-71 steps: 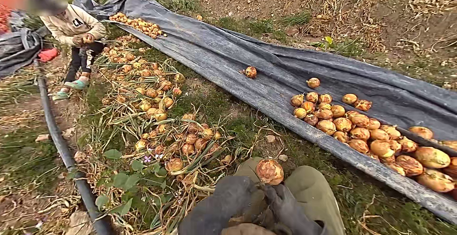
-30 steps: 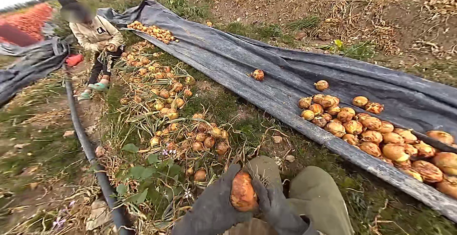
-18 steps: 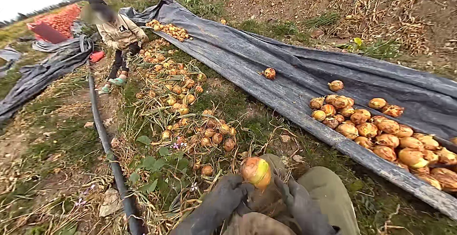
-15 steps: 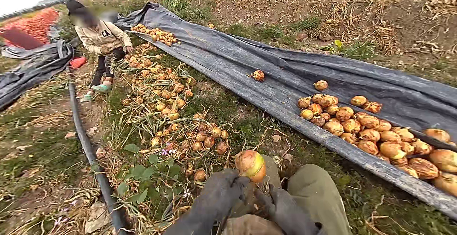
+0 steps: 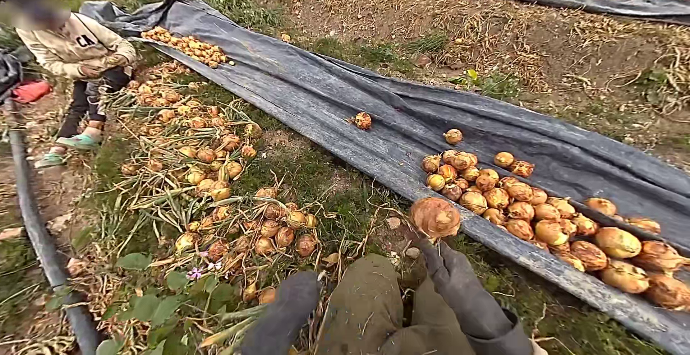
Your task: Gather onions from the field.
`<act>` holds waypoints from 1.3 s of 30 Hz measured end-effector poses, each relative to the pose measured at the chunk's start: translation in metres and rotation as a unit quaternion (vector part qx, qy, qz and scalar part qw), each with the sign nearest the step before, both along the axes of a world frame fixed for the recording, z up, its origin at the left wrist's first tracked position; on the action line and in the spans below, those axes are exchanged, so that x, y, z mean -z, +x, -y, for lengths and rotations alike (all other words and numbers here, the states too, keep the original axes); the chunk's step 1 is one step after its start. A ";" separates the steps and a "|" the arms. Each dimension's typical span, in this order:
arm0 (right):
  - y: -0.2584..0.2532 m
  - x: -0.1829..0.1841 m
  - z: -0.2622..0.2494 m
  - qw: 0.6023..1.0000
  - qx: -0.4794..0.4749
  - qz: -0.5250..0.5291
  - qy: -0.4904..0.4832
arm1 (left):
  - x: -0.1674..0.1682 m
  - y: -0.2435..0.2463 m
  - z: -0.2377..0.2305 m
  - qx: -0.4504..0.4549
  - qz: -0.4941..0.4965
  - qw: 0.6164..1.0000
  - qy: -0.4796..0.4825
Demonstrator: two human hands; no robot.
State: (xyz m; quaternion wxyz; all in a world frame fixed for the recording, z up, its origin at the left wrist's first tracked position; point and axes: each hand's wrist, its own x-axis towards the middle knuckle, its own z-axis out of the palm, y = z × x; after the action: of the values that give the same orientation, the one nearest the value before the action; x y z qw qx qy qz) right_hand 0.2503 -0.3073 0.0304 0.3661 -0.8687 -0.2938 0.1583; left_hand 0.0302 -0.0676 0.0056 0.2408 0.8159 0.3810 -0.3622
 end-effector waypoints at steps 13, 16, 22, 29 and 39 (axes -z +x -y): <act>-0.038 0.062 -0.006 0.974 0.017 -0.221 -0.044 | 0.146 -0.085 -0.099 -0.244 0.080 0.959 0.122; -0.064 0.083 0.000 0.981 -0.071 -0.176 -0.038 | 0.095 -0.070 -0.072 -0.241 0.238 0.937 0.082; -0.100 0.047 -0.036 0.964 -0.160 -0.209 0.044 | -0.013 -0.046 0.016 -0.161 0.483 0.860 0.011; -0.138 0.023 -0.028 0.932 -0.100 -0.201 0.285 | -0.051 -0.039 0.080 -0.003 0.487 0.873 -0.007; -0.105 0.037 0.001 0.973 -0.051 -0.022 0.225 | -0.098 -0.046 0.088 -0.177 0.313 0.917 -0.175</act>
State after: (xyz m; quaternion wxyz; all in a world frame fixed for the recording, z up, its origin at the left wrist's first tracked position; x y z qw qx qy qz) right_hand 0.1457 -0.3083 -0.0067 0.5499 -0.7444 -0.3574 0.1256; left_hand -0.0162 -0.1558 0.1034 0.5469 0.7516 0.3548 -0.1008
